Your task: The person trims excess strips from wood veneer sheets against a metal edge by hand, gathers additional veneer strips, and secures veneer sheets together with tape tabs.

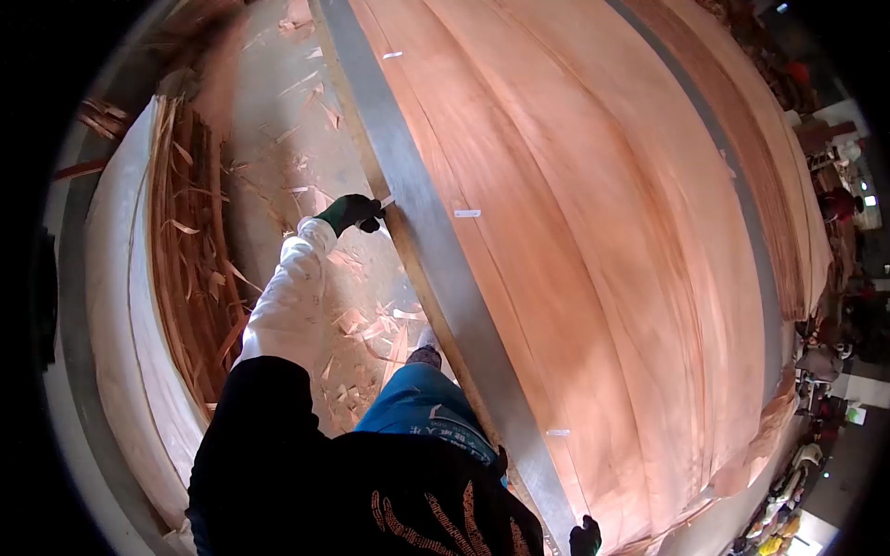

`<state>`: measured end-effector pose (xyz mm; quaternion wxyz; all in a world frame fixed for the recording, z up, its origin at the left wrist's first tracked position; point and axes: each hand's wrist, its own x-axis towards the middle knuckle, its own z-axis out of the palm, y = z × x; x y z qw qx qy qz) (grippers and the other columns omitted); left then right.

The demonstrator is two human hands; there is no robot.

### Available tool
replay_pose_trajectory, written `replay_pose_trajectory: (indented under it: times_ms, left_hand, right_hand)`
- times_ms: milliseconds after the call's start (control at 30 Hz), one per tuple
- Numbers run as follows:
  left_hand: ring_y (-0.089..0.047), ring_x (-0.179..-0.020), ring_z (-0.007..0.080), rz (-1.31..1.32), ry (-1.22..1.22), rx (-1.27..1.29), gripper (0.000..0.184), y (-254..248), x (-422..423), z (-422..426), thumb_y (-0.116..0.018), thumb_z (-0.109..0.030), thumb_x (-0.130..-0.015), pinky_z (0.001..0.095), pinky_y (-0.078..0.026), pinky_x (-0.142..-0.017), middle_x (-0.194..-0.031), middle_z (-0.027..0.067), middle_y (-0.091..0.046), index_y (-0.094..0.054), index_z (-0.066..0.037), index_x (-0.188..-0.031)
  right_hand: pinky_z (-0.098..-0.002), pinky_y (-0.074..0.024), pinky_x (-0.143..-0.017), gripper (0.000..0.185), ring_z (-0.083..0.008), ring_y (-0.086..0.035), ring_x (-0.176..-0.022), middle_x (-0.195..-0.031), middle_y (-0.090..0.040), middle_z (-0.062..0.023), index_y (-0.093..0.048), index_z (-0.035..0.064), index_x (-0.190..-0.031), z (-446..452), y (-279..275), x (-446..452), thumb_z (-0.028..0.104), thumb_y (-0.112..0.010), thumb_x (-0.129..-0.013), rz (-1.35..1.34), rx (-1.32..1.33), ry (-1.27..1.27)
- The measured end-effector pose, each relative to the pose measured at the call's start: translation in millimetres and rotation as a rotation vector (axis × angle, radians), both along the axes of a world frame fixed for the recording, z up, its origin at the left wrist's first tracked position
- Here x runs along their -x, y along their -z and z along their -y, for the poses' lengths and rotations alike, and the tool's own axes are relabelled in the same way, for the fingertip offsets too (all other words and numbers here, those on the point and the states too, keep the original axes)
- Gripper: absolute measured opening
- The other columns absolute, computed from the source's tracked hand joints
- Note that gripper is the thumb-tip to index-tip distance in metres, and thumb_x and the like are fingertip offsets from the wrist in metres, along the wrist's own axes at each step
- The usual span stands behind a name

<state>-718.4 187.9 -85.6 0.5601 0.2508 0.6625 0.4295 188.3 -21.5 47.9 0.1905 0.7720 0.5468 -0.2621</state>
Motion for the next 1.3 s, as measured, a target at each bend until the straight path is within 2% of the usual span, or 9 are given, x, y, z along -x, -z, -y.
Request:
replay_pose_trajectory:
  times_ms: [200,333,400,500,700,767,833,1100,1300]
  left_hand:
    - [-0.068,-0.063,0.0194,-0.322,0.077,0.321,0.069,-4.9,-2.1,-1.3,-0.060,-0.070,-0.080,0.0309,-0.055,-0.068,-0.067,0.0104,-0.069,-0.070,-0.002,-0.081]
    - [-0.067,-0.062,0.0195,-0.579,0.257,0.382,0.063,12.9,4.9,-6.7,-0.058,-0.067,-0.083,0.0329,-0.054,-0.071,-0.069,0.0083,-0.069,-0.071,-0.005,-0.080]
    - [-0.068,-0.065,0.0211,-0.575,0.385,0.440,0.043,53.3,22.3,-8.6,-0.061,-0.049,-0.086,0.0360,-0.054,-0.070,-0.073,0.0078,-0.071,-0.066,-0.013,-0.110]
    - [-0.069,-0.068,0.0230,-0.622,0.378,0.414,0.083,67.9,29.9,-8.6,-0.038,-0.079,-0.083,0.0337,-0.052,-0.075,-0.063,0.0101,-0.069,-0.072,-0.004,-0.069]
    - [-0.067,-0.096,0.0312,-0.817,0.216,0.361,0.097,44.7,33.2,-1.3,-0.064,-0.071,-0.074,0.0416,-0.049,-0.087,-0.093,0.0193,-0.071,-0.053,0.010,-0.125]
    - [-0.064,-0.084,0.0247,-1.016,0.099,0.151,0.076,48.4,31.7,1.7,-0.066,-0.060,-0.081,0.0357,-0.049,-0.081,-0.090,0.0159,-0.069,-0.060,0.010,-0.110]
    - [-0.043,-0.133,0.0355,-0.850,0.231,0.356,0.110,45.5,50.4,-2.2,-0.069,-0.067,-0.073,0.0369,-0.038,-0.106,-0.143,0.0281,-0.043,-0.034,0.011,-0.141]
    - [-0.050,-0.126,0.0355,-1.105,0.187,0.658,0.085,-23.8,93.8,-24.4,-0.060,-0.062,-0.084,0.0395,-0.039,-0.106,-0.137,0.0237,-0.051,-0.051,0.006,-0.132]
    - [-0.055,-0.119,0.0314,-1.030,-0.014,0.012,0.055,-57.7,54.6,-83.8,-0.066,-0.033,-0.090,0.0377,-0.043,-0.102,-0.132,0.0197,-0.057,-0.055,0.005,-0.129]
  right_hand:
    - [-0.0393,-0.0515,-0.091,0.040,-0.0324,-0.064,-0.106,-0.113,-0.068,-0.0178,-0.066,0.0052,-0.116,-102.7,-27.9,102.9,0.012,-0.049,-0.081,0.068,-0.162,-0.217]
    - [-0.0416,-0.0500,-0.091,0.036,-0.0331,-0.061,-0.105,-0.112,-0.066,-0.0170,-0.063,0.0059,-0.119,-175.1,-35.2,143.6,0.007,-0.055,-0.084,-0.029,-0.500,-0.581]
    - [-0.0401,-0.0498,-0.092,0.033,-0.0323,-0.063,-0.104,-0.111,-0.067,-0.0153,-0.065,0.0062,-0.116,-215.5,-59.6,193.1,0.006,-0.056,-0.084,-0.140,-0.531,-0.379]
    - [-0.0396,-0.0497,-0.092,0.033,-0.0314,-0.063,-0.104,-0.109,-0.067,-0.0143,-0.066,0.0053,-0.112,-267.2,-67.2,220.5,0.002,-0.055,-0.082,-0.215,-0.712,-0.457]
    - [-0.0445,-0.0472,-0.094,0.044,-0.0337,-0.056,-0.115,-0.126,-0.059,-0.0145,-0.058,0.0129,-0.127,-348.6,-47.9,238.2,0.017,-0.062,-0.083,-0.162,-0.817,-0.525]
    - [-0.0490,-0.0401,-0.100,0.065,-0.0333,-0.045,-0.129,-0.142,-0.046,-0.0149,-0.045,0.0144,-0.139,-367.8,-34.6,243.3,0.039,-0.065,-0.082,-0.055,-0.647,-0.465]
    - [-0.0484,-0.0368,-0.104,0.088,-0.0318,-0.040,-0.134,-0.148,-0.039,-0.0135,-0.038,0.0139,-0.145,-387.0,-28.6,249.9,0.055,-0.068,-0.074,0.023,-0.500,-0.404]
    - [-0.0477,-0.0353,-0.106,0.095,-0.0314,-0.040,-0.135,-0.148,-0.040,-0.0131,-0.040,0.0139,-0.143,-420.5,-3.0,228.2,0.062,-0.072,-0.068,-0.009,-0.417,-0.290]
    - [-0.0461,-0.0380,-0.103,0.091,-0.0308,-0.045,-0.130,-0.141,-0.047,-0.0133,-0.046,0.0143,-0.139,-423.2,-14.2,229.2,0.066,-0.070,-0.068,-0.016,-0.358,-0.300]
